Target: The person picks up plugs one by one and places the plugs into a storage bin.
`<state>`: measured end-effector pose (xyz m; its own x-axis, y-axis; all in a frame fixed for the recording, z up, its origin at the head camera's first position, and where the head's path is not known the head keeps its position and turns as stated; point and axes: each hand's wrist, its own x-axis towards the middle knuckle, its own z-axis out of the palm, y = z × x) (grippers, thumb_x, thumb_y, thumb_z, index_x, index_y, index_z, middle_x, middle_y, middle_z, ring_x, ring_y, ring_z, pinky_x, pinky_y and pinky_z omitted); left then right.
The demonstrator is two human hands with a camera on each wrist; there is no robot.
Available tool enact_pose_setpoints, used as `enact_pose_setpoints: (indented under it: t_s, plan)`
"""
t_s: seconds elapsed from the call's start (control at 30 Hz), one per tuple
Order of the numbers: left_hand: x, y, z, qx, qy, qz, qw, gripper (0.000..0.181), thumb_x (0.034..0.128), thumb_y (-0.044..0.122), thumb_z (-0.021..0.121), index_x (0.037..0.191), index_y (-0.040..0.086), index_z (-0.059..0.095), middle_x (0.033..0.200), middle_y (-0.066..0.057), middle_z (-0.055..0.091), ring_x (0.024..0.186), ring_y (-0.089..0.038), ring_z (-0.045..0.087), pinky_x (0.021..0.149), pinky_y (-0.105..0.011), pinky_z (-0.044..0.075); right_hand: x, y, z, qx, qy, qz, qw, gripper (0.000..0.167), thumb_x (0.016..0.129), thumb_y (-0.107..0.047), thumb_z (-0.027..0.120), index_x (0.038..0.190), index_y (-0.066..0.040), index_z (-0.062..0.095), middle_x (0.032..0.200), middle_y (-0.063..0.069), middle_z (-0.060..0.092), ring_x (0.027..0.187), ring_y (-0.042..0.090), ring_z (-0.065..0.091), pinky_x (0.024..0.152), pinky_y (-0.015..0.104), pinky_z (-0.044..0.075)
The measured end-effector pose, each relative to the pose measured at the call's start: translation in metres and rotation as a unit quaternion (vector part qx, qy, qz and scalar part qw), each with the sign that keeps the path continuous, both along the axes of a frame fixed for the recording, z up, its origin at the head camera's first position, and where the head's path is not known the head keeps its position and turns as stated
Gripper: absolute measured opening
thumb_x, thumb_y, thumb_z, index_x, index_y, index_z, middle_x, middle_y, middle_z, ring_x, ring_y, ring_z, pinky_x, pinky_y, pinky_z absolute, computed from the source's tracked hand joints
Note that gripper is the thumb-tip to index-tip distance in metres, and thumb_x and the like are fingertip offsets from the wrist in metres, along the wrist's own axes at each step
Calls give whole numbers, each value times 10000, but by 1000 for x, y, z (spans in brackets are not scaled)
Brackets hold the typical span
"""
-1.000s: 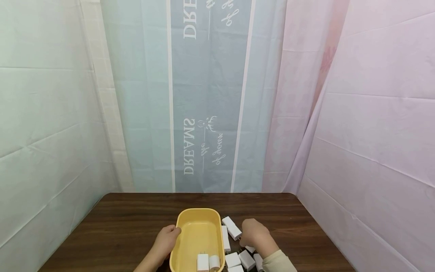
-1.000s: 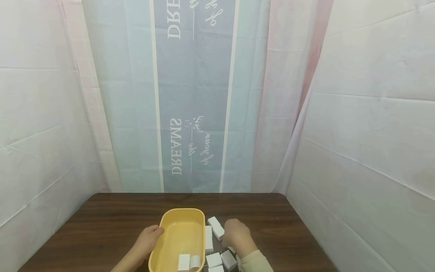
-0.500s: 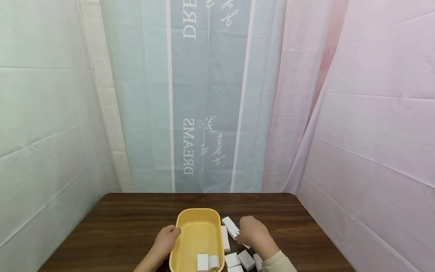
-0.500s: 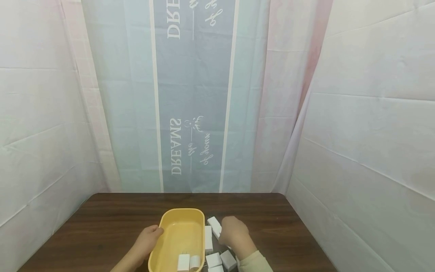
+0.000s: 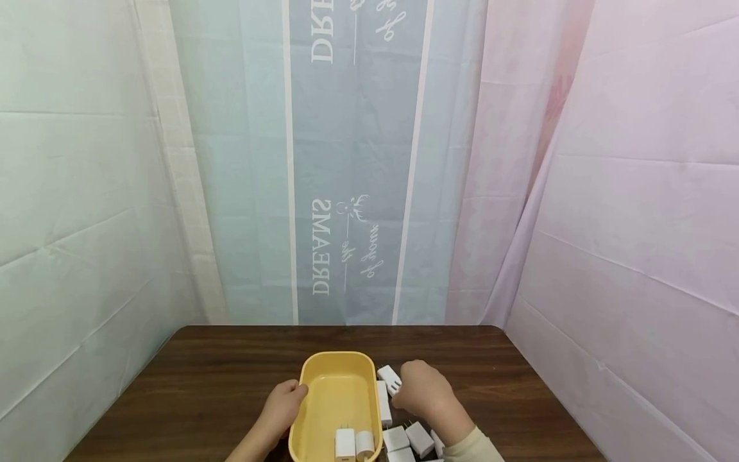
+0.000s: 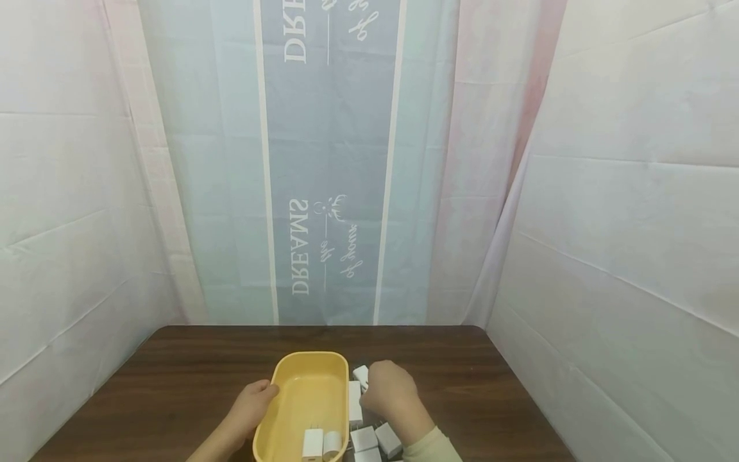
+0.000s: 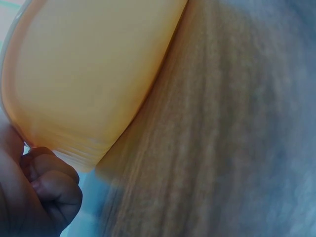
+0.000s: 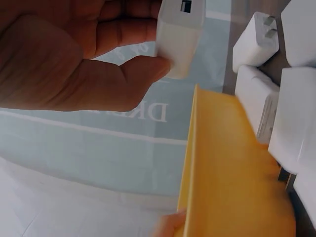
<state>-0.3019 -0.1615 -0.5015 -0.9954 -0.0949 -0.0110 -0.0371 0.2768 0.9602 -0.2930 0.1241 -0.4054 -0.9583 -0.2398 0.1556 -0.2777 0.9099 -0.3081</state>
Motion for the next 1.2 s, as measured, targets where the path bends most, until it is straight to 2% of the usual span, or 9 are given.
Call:
enact_pose_setpoints:
  t_s: [0.27, 0.47, 0.67, 0.8, 1.0, 1.2]
  plan:
    - [-1, 1, 0, -61, -71, 59, 9999, 276, 992, 190, 492, 776, 22, 530, 581, 0, 515, 459, -115, 499, 409, -227, 396, 6, -9, 3, 36, 235, 186, 9995, 301, 612, -93, 664, 520, -203, 399, 530, -74, 382, 474, 128, 318, 419, 310, 279]
    - [-1, 2, 1, -63, -58, 35, 10000, 271, 993, 188, 496, 768, 40, 522, 585, 5, 510, 465, -114, 500, 419, -229, 400, 8, -16, 3, -145, 27, 320, 9994, 328, 641, -83, 658, 519, -205, 379, 520, -91, 311, 463, 115, 278, 416, 298, 260]
    - [-1, 1, 1, -82, -81, 62, 9999, 269, 990, 185, 496, 769, 35, 531, 584, 3, 515, 469, -119, 503, 426, -235, 403, 11, -31, 4, -197, -105, 456, 9987, 279, 658, -92, 669, 555, -190, 429, 573, -57, 394, 476, 125, 320, 425, 297, 299]
    - [0, 1, 1, 1, -1, 64, 10000, 266, 988, 167, 497, 780, 8, 542, 600, -14, 535, 494, -136, 539, 452, -254, 434, 15, -41, 8, -248, -185, 561, 9979, 304, 679, -89, 676, 555, -189, 416, 581, -49, 376, 467, 120, 298, 427, 283, 274]
    - [0, 0, 0, 12, 14, 37, 10000, 266, 988, 167, 497, 777, 12, 543, 600, -14, 537, 493, -137, 543, 450, -254, 437, 22, -56, 6, -58, 82, 680, 9976, 328, 676, -142, 707, 542, -197, 413, 647, -27, 433, 517, 114, 350, 434, 276, 305]
    - [-1, -1, 0, 27, -57, -31, 10000, 265, 996, 186, 488, 792, 25, 540, 602, -9, 539, 483, -128, 537, 437, -248, 430, 26, -70, 0, 7, 329, 893, 9955, 383, 661, -153, 724, 527, -222, 372, 533, -97, 318, 472, 85, 302, 410, 260, 277]
